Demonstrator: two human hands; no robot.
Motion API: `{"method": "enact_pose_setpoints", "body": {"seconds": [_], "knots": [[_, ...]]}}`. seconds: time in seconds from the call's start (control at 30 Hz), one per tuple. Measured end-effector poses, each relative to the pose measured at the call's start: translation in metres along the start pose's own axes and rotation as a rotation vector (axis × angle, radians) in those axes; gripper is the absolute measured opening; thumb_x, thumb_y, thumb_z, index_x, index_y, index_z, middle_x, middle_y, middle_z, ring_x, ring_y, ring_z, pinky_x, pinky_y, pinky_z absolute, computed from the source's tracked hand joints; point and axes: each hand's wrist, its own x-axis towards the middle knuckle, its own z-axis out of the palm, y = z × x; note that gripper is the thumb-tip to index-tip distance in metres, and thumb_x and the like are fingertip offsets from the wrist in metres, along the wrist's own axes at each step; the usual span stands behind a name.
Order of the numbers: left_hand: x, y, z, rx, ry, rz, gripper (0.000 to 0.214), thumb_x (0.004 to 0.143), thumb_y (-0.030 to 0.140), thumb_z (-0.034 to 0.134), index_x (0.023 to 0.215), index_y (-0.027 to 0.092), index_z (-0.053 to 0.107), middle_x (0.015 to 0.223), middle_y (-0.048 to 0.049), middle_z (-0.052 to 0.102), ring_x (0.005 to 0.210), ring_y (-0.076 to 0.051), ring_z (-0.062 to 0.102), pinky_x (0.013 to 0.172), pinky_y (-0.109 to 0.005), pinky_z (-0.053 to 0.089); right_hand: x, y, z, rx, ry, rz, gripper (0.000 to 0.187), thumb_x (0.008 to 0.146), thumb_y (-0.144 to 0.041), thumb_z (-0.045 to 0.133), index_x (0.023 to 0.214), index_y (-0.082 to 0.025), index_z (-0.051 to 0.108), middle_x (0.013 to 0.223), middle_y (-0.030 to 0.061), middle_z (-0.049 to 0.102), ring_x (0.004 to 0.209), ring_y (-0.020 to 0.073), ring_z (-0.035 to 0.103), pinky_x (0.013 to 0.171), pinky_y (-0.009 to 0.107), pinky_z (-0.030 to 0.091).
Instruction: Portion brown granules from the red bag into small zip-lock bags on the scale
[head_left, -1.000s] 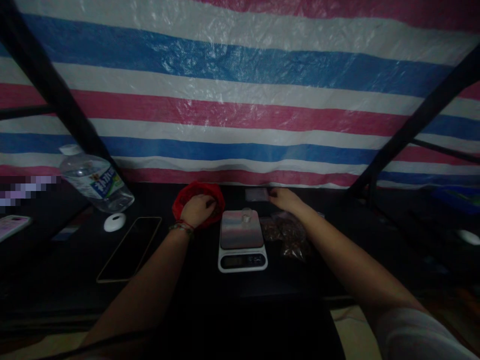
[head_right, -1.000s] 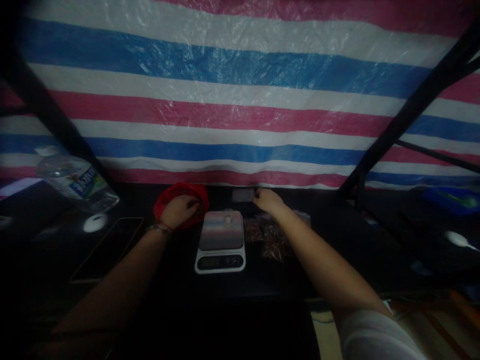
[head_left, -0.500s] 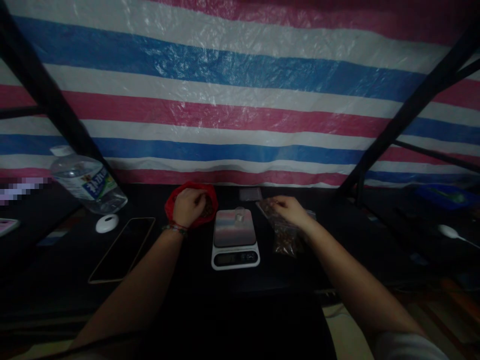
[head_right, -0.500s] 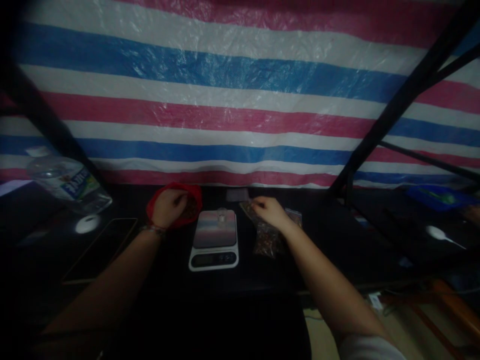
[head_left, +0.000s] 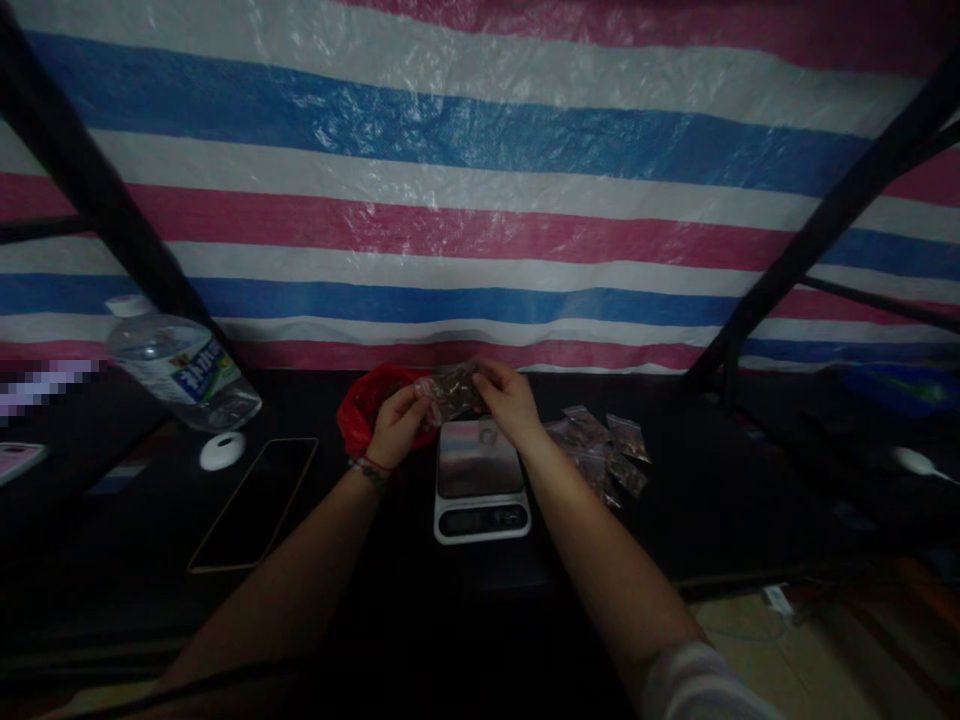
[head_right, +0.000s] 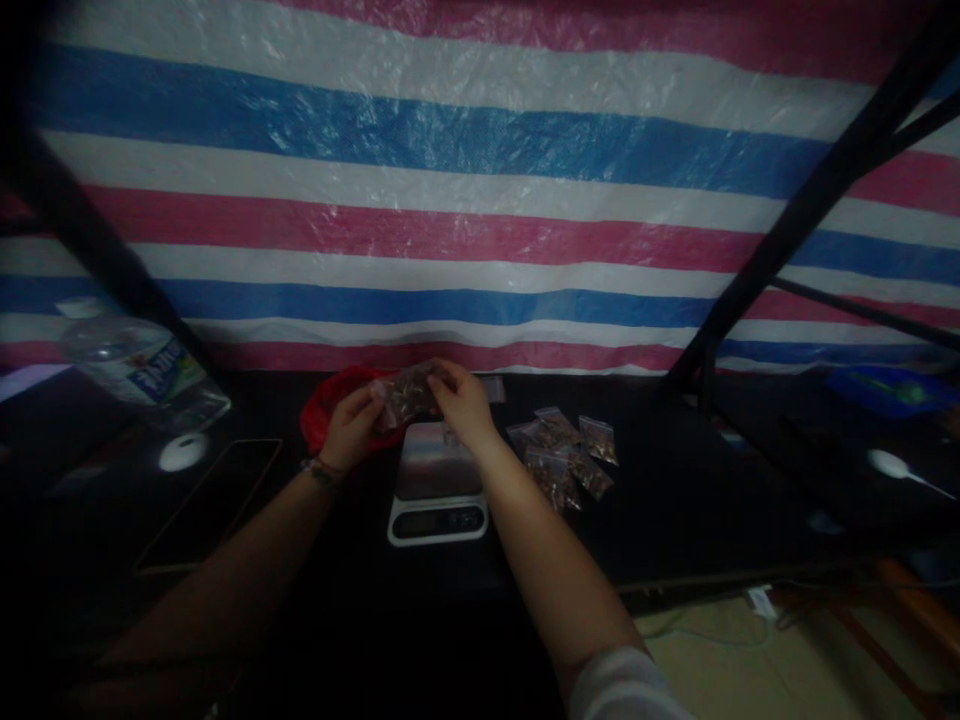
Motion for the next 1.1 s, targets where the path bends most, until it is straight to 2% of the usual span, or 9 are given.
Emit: {"method": "enact_pose_setpoints", "body": {"seconds": [0.1, 0.13, 0.2, 0.33, 0.4, 0.47, 0.7, 0.9, 1.1], "knots": [[0.003, 0.003, 0.002, 0.010, 0.247, 0.069, 0.031, 0.079, 0.046, 0.061, 0.074, 0.015, 0.058, 0.053, 0.0039, 0.051, 0.041, -0.006, 0.043, 0.040, -0.017, 0.033, -0.010, 0.002, -0.001, -0.295, 0.216, -0.257, 0.026, 0.083, -0.027, 0.054, 0.106, -0.021, 0.063, 0.100, 0.0063, 0.066, 0.077, 0.0162, 0.061, 0.064, 0.029, 0.053], [0.003, 0.003, 0.003, 0.029, 0.308, 0.095, 0.030, 0.081, 0.044, 0.058, 0.071, 0.016, 0.055, 0.051, 0.0046, 0.050, 0.041, -0.006, 0.042, 0.040, -0.017, 0.034, -0.016, 0.002, -0.002, -0.384, 0.233, -0.339, 0.022, 0.084, -0.025, 0.053, 0.102, -0.020, 0.064, 0.096, 0.0063, 0.066, 0.079, 0.0165, 0.061, 0.068, 0.030, 0.053], [0.000, 0.003, 0.006, 0.089, 0.336, 0.134, 0.028, 0.084, 0.041, 0.055, 0.069, 0.017, 0.053, 0.051, 0.0046, 0.050, 0.042, -0.007, 0.045, 0.042, -0.018, 0.037, -0.027, 0.002, -0.001, -0.494, 0.154, -0.465, 0.018, 0.086, -0.022, 0.052, 0.097, -0.020, 0.066, 0.090, 0.0058, 0.067, 0.081, 0.0167, 0.062, 0.074, 0.031, 0.053], [-0.012, 0.011, 0.011, 0.378, 0.082, 0.255, 0.023, 0.088, 0.034, 0.050, 0.074, 0.017, 0.059, 0.064, -0.0011, 0.062, 0.055, -0.012, 0.058, 0.054, -0.022, 0.045, -0.042, 0.005, 0.006, -0.535, -0.054, -0.569, 0.023, 0.085, -0.025, 0.058, 0.107, -0.023, 0.065, 0.100, 0.0062, 0.068, 0.094, 0.0176, 0.063, 0.080, 0.032, 0.054], [-0.017, 0.018, 0.013, 0.533, -0.044, 0.367, 0.023, 0.088, 0.030, 0.047, 0.074, 0.016, 0.061, 0.067, -0.0029, 0.064, 0.062, -0.013, 0.060, 0.060, -0.023, 0.047, -0.044, 0.008, 0.008, -0.519, -0.085, -0.576, 0.027, 0.084, -0.028, 0.061, 0.110, -0.023, 0.065, 0.105, 0.0064, 0.068, 0.097, 0.0178, 0.063, 0.082, 0.032, 0.054], [-0.020, 0.023, 0.013, 0.624, -0.119, 0.454, 0.024, 0.089, 0.026, 0.044, 0.075, 0.016, 0.061, 0.069, -0.0037, 0.064, 0.064, -0.014, 0.060, 0.062, -0.024, 0.046, -0.044, 0.011, 0.009, -0.499, -0.083, -0.565, 0.027, 0.084, -0.029, 0.061, 0.110, -0.024, 0.066, 0.105, 0.0060, 0.069, 0.097, 0.0174, 0.064, 0.083, 0.031, 0.054], [-0.019, 0.022, 0.011, 0.720, -0.192, 0.479, 0.025, 0.089, 0.029, 0.045, 0.077, 0.017, 0.064, 0.072, -0.0043, 0.066, 0.066, -0.015, 0.061, 0.063, -0.025, 0.047, -0.042, 0.010, 0.007, -0.480, -0.132, -0.468, 0.025, 0.083, -0.025, 0.059, 0.107, -0.027, 0.068, 0.102, 0.0040, 0.067, 0.097, 0.0168, 0.063, 0.088, 0.032, 0.052], [-0.017, 0.021, 0.011, 0.691, -0.226, 0.451, 0.027, 0.090, 0.031, 0.045, 0.081, 0.017, 0.065, 0.075, -0.0046, 0.068, 0.070, -0.015, 0.062, 0.067, -0.025, 0.048, -0.042, 0.010, 0.008, -0.466, -0.124, -0.438, 0.025, 0.079, -0.021, 0.060, 0.103, -0.022, 0.069, 0.089, 0.0048, 0.063, 0.084, 0.0156, 0.061, 0.076, 0.028, 0.052], [-0.016, 0.020, 0.012, 0.702, -0.257, 0.447, 0.026, 0.092, 0.029, 0.042, 0.085, 0.017, 0.064, 0.073, -0.0031, 0.065, 0.068, -0.014, 0.061, 0.066, -0.024, 0.047, -0.042, 0.007, 0.009, -0.404, -0.111, -0.424, 0.024, 0.081, -0.017, 0.055, 0.099, -0.020, 0.071, 0.087, 0.0056, 0.068, 0.078, 0.0150, 0.064, 0.067, 0.026, 0.052]]}}
